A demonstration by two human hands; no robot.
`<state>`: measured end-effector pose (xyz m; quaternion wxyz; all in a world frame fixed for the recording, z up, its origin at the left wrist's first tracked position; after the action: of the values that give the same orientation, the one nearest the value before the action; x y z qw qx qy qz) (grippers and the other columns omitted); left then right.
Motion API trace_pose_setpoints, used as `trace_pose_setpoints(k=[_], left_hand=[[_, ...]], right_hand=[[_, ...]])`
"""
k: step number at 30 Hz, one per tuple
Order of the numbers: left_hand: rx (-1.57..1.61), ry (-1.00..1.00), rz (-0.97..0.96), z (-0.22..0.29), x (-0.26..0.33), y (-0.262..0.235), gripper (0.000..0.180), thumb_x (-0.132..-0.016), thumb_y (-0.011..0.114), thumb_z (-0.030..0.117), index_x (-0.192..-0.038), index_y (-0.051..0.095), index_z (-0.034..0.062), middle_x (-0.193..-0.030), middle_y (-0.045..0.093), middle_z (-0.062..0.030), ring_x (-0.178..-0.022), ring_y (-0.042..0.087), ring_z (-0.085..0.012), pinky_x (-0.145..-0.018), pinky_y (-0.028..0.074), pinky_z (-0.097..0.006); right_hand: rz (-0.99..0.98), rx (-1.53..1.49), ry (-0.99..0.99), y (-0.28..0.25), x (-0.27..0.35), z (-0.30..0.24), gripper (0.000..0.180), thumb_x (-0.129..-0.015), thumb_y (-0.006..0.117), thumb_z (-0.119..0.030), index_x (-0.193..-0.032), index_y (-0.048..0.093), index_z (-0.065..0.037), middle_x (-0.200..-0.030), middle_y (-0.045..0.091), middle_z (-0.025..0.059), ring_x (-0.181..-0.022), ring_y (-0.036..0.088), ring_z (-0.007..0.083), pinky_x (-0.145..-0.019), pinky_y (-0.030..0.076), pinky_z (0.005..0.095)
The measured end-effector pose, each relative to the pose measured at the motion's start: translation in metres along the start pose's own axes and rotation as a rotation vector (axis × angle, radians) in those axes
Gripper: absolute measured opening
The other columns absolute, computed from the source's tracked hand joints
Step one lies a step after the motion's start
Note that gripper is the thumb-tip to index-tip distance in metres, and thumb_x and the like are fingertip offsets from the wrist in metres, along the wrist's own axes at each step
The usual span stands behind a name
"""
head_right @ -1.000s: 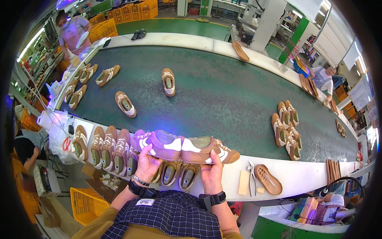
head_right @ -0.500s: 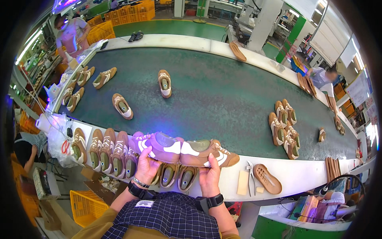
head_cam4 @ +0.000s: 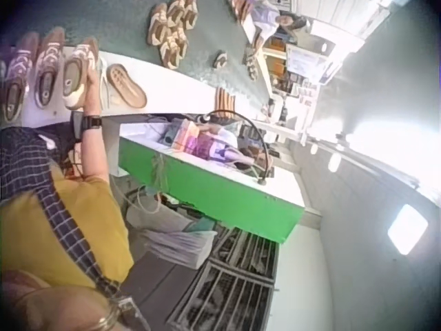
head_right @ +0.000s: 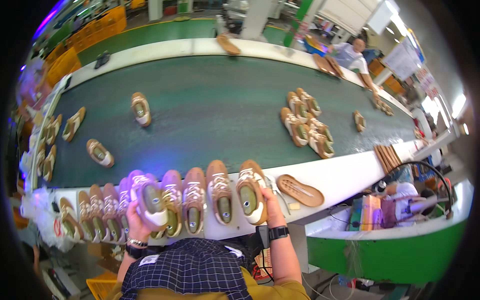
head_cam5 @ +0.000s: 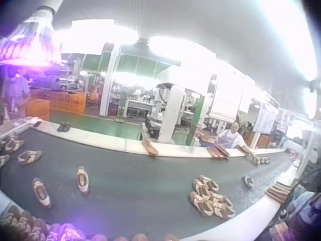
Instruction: The person picks up pairs of brown sneakers from a moving conveyor belt in a factory setting. They hold the shoes up to a purple UV light source to inspect the soles and sides, then place them back onto the belt. The process is repeated continuously for multiple pairs of shoes.
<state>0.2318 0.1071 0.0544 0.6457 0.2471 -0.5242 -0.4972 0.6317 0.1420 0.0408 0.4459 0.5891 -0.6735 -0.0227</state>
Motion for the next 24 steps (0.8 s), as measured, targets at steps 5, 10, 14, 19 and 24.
trace_pose_setpoints(k=[5, 10, 14, 19, 24], left_hand=[[-0.094, 0.018, -0.028, 0.000, -0.001, -0.013, 0.051, -0.080, 0.048, 0.030, -0.121, 0.050, 0.0003, -0.116, 0.058, -0.0149, -0.104, 0.058, -0.0281, -0.094, 0.045, -0.040], [-0.130, 0.036, 0.029, -0.016, -0.002, 0.004, 0.052, -0.077, 0.048, 0.028, -0.121, 0.051, 0.0001, -0.116, 0.058, -0.0148, -0.104, 0.057, -0.0296, -0.094, 0.045, -0.040], [-0.166, 0.085, 0.098, -0.027, -0.004, 0.015, 0.054, -0.074, 0.049, 0.028, -0.120, 0.051, 0.0000, -0.116, 0.058, -0.0151, -0.104, 0.057, -0.0302, -0.094, 0.044, -0.040], [-0.161, 0.166, 0.161, -0.036, -0.006, 0.030, 0.054, -0.072, 0.048, 0.025, -0.120, 0.050, 0.0001, -0.113, 0.059, -0.0160, -0.101, 0.059, -0.0308, -0.092, 0.047, -0.041], [-0.171, 0.182, 0.198, -0.043, -0.008, 0.020, 0.060, -0.069, 0.049, 0.024, -0.124, 0.047, 0.0001, -0.118, 0.056, -0.0168, -0.106, 0.056, -0.0311, -0.094, 0.045, -0.042]], right_hand=[[0.148, 0.220, -0.057, -0.056, 0.002, 0.017, 0.039, -0.088, 0.049, -0.027, -0.112, 0.055, 0.004, -0.094, 0.063, 0.0157, -0.079, 0.062, 0.0234, -0.068, 0.052, 0.0346], [0.448, 0.741, -0.436, -0.060, 0.003, 0.002, 0.018, -0.078, 0.065, -0.012, -0.089, 0.060, 0.000, -0.075, 0.062, 0.0040, -0.067, 0.057, 0.0105, -0.062, 0.047, 0.0253], [0.466, 0.940, -0.559, -0.070, -0.029, -0.058, 0.019, -0.077, 0.066, -0.012, -0.090, 0.059, 0.000, -0.077, 0.062, 0.0043, -0.069, 0.057, 0.0101, -0.064, 0.047, 0.0248], [0.661, 1.329, -0.828, -0.099, -0.119, -0.173, 0.044, -0.074, 0.065, -0.020, -0.109, 0.054, 0.004, -0.107, 0.059, 0.0223, -0.102, 0.056, 0.0353, -0.090, 0.043, 0.0399], [0.932, 1.504, -0.860, -0.142, -0.212, -0.225, 0.060, -0.071, 0.065, -0.026, -0.117, 0.048, 0.008, -0.118, 0.050, 0.0295, -0.114, 0.046, 0.0409, -0.097, 0.037, 0.0425]])
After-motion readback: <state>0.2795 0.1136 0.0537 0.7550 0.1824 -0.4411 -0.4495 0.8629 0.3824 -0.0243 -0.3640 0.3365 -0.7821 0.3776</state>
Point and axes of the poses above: each hand's wrist, its own x-axis away from the middle knuckle, its own y-axis out of the palm, z = x × y, the point moved 1 cm from there along -x, towards the middle knuckle
